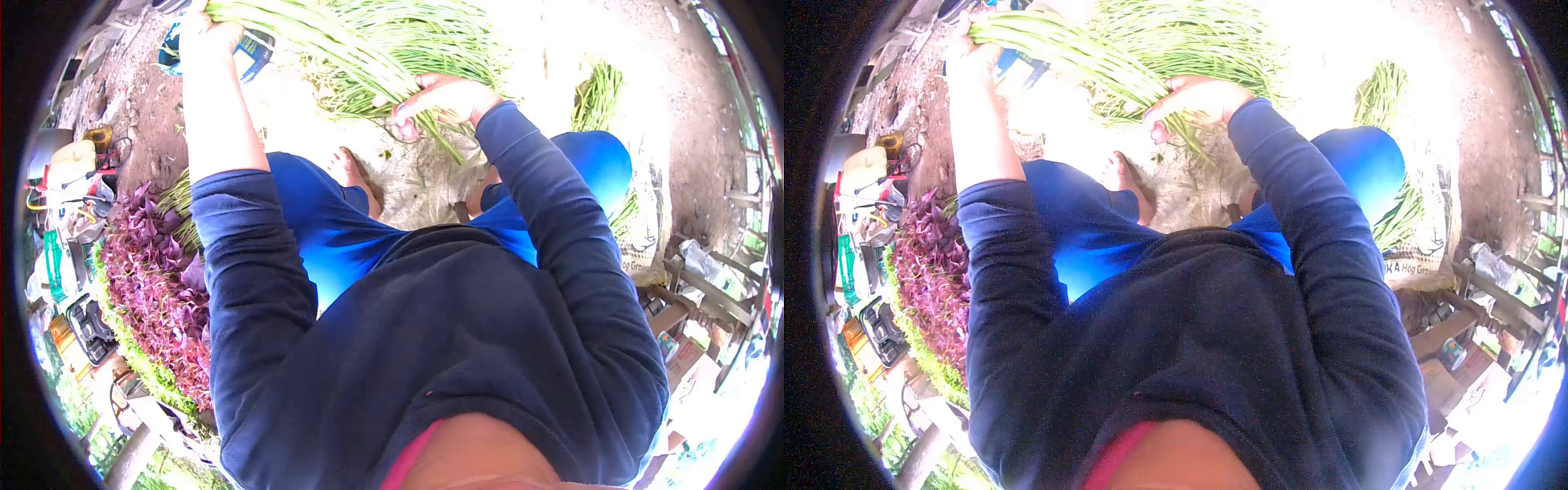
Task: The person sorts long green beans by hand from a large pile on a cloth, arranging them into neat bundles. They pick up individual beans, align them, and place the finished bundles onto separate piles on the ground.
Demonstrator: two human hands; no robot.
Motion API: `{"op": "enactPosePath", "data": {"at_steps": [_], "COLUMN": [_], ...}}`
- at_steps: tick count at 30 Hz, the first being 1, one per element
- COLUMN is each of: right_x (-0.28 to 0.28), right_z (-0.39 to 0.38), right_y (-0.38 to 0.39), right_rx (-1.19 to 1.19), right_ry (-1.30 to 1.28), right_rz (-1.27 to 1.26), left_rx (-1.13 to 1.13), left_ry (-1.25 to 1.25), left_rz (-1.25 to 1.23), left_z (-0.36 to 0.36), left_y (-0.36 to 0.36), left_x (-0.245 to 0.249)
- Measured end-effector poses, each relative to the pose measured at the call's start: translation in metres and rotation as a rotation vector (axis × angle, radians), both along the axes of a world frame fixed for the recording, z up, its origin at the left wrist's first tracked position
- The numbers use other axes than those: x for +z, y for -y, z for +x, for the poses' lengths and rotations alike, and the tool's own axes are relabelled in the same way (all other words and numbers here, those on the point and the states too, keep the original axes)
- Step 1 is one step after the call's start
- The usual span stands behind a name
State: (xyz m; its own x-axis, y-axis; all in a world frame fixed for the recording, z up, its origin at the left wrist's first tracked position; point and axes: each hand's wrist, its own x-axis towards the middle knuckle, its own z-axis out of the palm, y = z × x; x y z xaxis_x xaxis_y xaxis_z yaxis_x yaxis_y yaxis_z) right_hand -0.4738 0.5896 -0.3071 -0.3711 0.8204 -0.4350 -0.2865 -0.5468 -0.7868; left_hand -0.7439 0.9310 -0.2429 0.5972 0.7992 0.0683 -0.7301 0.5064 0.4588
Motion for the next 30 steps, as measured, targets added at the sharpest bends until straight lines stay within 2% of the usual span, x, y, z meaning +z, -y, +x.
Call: {"op": "enactPosePath", "data": {"at_steps": [3, 4, 6, 7, 9, 11, 12, 13, 14, 15, 16, 17, 18, 20, 21, 23, 25, 26, 27, 28, 29, 30], "right_x": [0.037, 0.050, 0.032, 0.027, 0.035, 0.030, 0.010, 0.012, 0.014, 0.035, 0.049, 0.063, 0.072, 0.078, 0.078, 0.075, 0.067, 0.067, 0.059, 0.043, 0.042, 0.045], "right_z": [-0.002, -0.001, 0.010, 0.015, 0.024, 0.038, 0.054, 0.060, 0.066, 0.064, 0.065, 0.066, 0.070, 0.076, 0.076, 0.083, 0.100, 0.110, 0.119, 0.126, 0.122, 0.124], "right_y": [0.012, 0.019, 0.018, 0.018, 0.022, 0.028, 0.032, 0.034, 0.035, 0.037, 0.042, 0.047, 0.055, 0.060, 0.057, 0.059, 0.067, 0.068, 0.071, 0.075, 0.075, 0.076], "right_rx": [-0.017, -0.005, 0.028, 0.071, 0.075, 0.079, 0.153, 0.208, 0.223, 0.183, 0.167, 0.126, 0.207, 0.293, 0.308, 0.319, 0.248, 0.277, 0.281, 0.158, 0.033, 0.021], "right_ry": [0.027, 0.121, 0.231, 0.331, 0.390, 0.449, 0.860, 1.055, 1.272, 0.987, 0.828, 0.691, 0.851, 1.014, 0.871, 0.722, 0.469, 0.444, 0.443, 0.385, 0.325, 0.379], "right_rz": [-0.069, -0.047, 0.024, 0.090, 0.060, 0.027, 0.471, 0.699, 0.926, 0.480, 0.264, 0.046, 0.269, 0.487, 0.252, 0.015, -0.073, -0.196, -0.193, -0.190, -0.188, -0.235], "left_rx": [0.103, 0.168, 0.296, 0.288, 0.248, 0.254, 0.270, 0.261, 0.339, 0.417, 0.407, 0.385, 0.363, 0.318, 0.296, 0.272, 0.280, 0.284, 0.246, 0.207, 0.210, 0.238], "left_ry": [-0.029, -0.137, -0.283, -0.272, -0.146, -0.180, -0.226, -0.217, -0.309, -0.401, -0.392, -0.342, -0.292, -0.194, -0.148, -0.099, -0.149, -0.146, -0.113, -0.080, -0.081, -0.127], "left_rz": [-0.102, -0.132, -0.169, -0.164, -0.273, -0.224, -0.181, -0.175, -0.180, -0.186, -0.183, -0.283, -0.385, -0.592, -0.697, -0.807, -0.860, -0.860, -0.894, -0.926, -0.923, -0.944], "left_z": [-0.004, -0.002, 0.007, 0.004, 0.000, -0.007, -0.007, -0.001, 0.004, 0.007, 0.008, 0.009, 0.008, 0.011, 0.012, 0.017, 0.018, 0.014, 0.010, 0.007, 0.010, 0.015], "left_y": [-0.009, 0.008, 0.043, 0.051, 0.058, 0.048, 0.045, 0.055, 0.074, 0.087, 0.092, 0.097, 0.098, 0.109, 0.113, 0.117, 0.116, 0.111, 0.106, 0.101, 0.110, 0.122], "left_x": [-0.018, -0.015, -0.010, -0.014, -0.036, -0.071, -0.088, -0.095, -0.096, -0.102, -0.115, -0.135, -0.163, -0.202, -0.217, -0.227, -0.230, -0.242, -0.253, -0.260, -0.243, -0.229]}}
